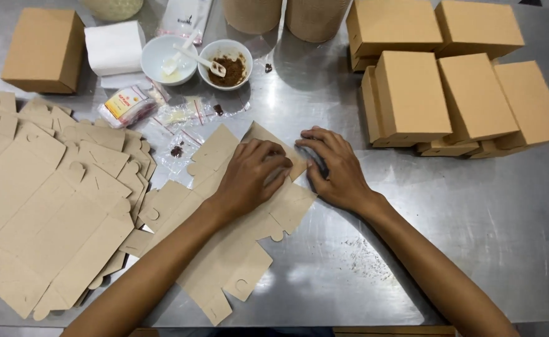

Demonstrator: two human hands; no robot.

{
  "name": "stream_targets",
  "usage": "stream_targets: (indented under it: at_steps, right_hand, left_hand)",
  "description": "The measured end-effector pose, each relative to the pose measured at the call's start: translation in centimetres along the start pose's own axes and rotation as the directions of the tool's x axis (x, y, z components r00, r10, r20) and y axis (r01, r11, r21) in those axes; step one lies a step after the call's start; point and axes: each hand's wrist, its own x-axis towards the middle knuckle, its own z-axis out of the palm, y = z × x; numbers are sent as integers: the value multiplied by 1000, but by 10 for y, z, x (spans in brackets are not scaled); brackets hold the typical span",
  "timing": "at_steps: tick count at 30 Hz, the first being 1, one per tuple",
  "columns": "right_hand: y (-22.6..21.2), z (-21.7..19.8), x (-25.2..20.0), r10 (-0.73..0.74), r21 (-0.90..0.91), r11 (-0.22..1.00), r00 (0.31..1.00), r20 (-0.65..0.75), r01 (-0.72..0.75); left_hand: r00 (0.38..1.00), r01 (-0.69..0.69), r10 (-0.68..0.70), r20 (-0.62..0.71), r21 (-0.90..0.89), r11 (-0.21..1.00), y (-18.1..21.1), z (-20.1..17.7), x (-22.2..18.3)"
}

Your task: Assembling cardboard boxes by folding flat cutouts on a prep table.

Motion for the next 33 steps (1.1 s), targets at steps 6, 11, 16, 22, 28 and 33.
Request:
stream_targets:
  at_steps: [6, 11, 16, 22, 28, 33]
  right_hand:
    - [-6, -1, -1, 2, -27, 1000, 1000, 1, -2]
    - [-2, -1, 0, 32, 15, 999, 999, 31, -32]
    - [-5, -4, 2, 40, 32, 999, 998, 45, -42]
    - [-9, -5, 4, 61, 38, 997, 996, 57, -63]
    - [-10, -5, 5, 66, 32, 997, 997, 48, -68]
    - [-12, -6, 6, 79, 41, 996, 995, 65, -81]
  left_hand:
    - [1000, -24, 23, 6, 58, 998, 4, -1, -9]
    - [999, -23, 25, -26, 70, 997, 5, 3, -11]
    - [1000, -9, 9, -11, 52, 999, 3, 3, -11]
    - [1000, 4, -4, -4, 49, 999, 6, 1, -13]
    - [999, 28, -28, 24, 24, 999, 6, -2, -12]
    - [999, 36, -36, 19, 6, 999, 9, -6, -9]
